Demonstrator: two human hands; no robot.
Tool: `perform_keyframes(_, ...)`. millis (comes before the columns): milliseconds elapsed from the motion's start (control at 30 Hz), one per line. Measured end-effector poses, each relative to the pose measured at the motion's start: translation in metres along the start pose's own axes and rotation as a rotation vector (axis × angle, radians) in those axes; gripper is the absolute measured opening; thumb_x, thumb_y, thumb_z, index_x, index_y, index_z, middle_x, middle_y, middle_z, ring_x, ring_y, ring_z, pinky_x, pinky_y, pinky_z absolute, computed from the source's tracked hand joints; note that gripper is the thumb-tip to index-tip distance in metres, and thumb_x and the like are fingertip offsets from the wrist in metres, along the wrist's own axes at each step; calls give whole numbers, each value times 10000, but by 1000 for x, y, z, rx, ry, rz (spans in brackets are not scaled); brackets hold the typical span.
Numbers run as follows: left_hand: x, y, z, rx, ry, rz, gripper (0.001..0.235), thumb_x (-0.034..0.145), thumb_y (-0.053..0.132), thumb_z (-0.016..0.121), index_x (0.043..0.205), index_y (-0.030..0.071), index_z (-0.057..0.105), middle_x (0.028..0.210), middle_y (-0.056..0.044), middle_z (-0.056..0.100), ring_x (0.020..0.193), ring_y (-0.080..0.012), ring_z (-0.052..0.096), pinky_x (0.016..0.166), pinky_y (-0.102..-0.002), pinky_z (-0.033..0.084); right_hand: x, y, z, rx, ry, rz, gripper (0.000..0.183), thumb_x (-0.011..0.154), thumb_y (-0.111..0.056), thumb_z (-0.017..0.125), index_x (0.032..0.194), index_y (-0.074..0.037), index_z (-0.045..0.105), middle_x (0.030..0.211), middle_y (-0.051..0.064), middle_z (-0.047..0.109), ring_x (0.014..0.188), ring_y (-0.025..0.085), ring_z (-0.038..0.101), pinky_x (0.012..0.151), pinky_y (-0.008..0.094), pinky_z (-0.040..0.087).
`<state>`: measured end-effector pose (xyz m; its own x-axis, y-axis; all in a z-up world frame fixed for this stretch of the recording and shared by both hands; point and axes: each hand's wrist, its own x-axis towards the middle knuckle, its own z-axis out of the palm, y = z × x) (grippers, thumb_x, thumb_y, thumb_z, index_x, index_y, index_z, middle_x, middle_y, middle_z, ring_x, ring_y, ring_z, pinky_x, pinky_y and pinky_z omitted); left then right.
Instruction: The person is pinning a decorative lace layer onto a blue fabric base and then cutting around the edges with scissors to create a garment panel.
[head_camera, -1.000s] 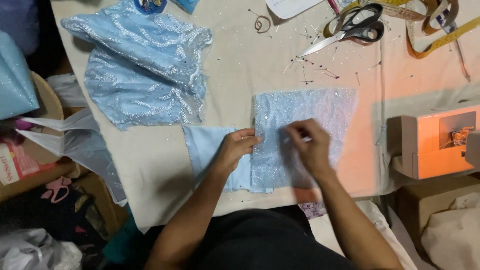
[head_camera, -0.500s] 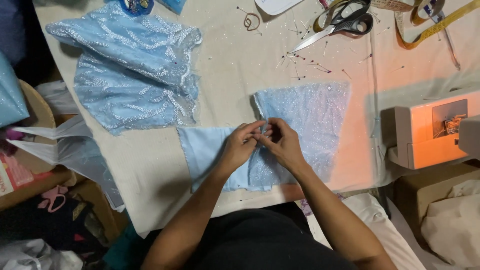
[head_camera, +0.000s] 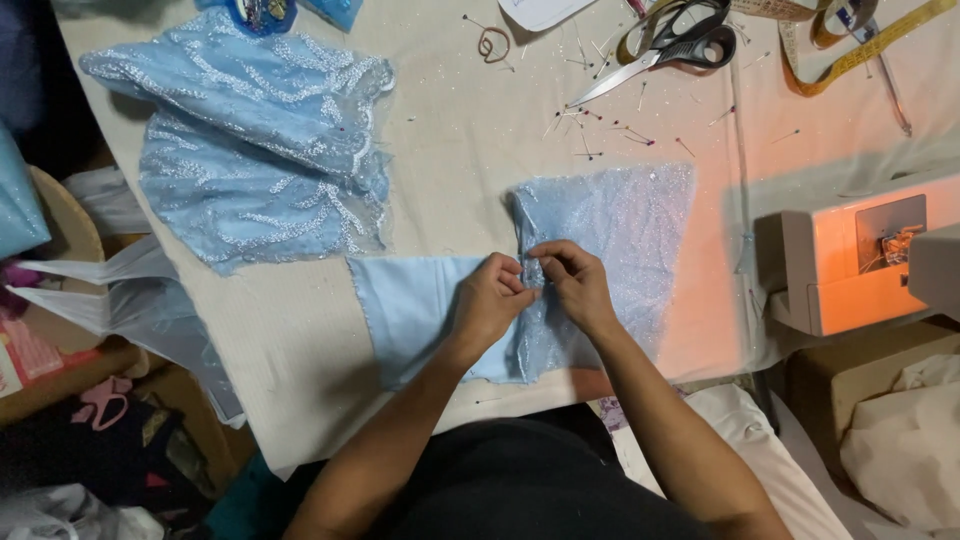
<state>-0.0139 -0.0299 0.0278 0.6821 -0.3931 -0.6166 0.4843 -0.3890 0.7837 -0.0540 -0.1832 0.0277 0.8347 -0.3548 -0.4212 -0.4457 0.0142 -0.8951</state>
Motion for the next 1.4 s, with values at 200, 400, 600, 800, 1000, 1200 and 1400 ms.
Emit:
perform_keyframes(200, 4, -6, 8, 216, 74, 39, 352, 758, 199, 830, 1011, 102, 605, 785, -54, 702, 722, -201, 733, 588, -335, 570, 7, 21, -6, -66, -11, 119, 193, 961, -65, 643, 1104, -108, 765, 922, 72, 719, 828, 135, 597, 790, 312, 520)
perform_keyframes(400, -1, 10, 3, 68, 78, 44, 217, 840, 176, 776, 967, 61, 643, 778, -91, 741, 623, -163, 709, 578, -273, 567, 6, 1, -6, -51, -46, 128, 220, 965, -44, 609, 1128, -77, 753, 902, 109, 696, 855, 181, 590, 812, 340, 505)
perform_keyframes(600, 6, 6, 3, 200, 64, 42, 136, 846, 226, 741, 891, 109, 688, 701, -12, 741, 570, -152, 712, 534, -303, 549, 8, 11, -6, -64, -45, 134, 218, 970, -58, 612, 1133, -88, 754, 889, 97, 686, 858, 167, 581, 815, 334, 499)
perform_keyframes(800, -30, 29, -33, 251, -106, -162, 175, 804, 181, 711, 897, 33, 708, 713, -74, 743, 575, -163, 705, 548, -296, 577, 1, -9, -7, -4, -95, 82, 273, 950, -79, 659, 1214, -103, 726, 921, 121, 711, 888, 200, 658, 830, 366, 555)
perform_keyframes(1000, -38, 15, -26, 9, 39, -84, 221, 827, 163, 776, 913, -19, 687, 719, -136, 721, 594, -175, 701, 555, -279, 603, -34, -41, 8, 57, -171, 146, 263, 874, -126, 765, 1118, -28, 756, 903, 175, 759, 840, 234, 703, 807, 399, 600)
perform_keyframes(1200, -17, 23, -2, 221, 104, 303, 247, 816, 208, 836, 982, 77, 707, 819, -153, 758, 774, -289, 742, 644, -373, 615, -15, -42, -11, -45, 13, -65, 121, 903, -119, 747, 989, -41, 781, 802, 174, 760, 747, 212, 726, 725, 380, 615)
perform_keyframes(1400, -2, 62, -95, 1076, -34, 75, 509, 780, 177, 823, 1200, 44, 568, 1173, -179, 609, 1155, -346, 493, 974, -474, 363, 142, -26, -175, -512, 361, -388, 113, 1040, -19, 687, 1138, 19, 729, 930, 207, 725, 810, 254, 714, 696, 310, 605)
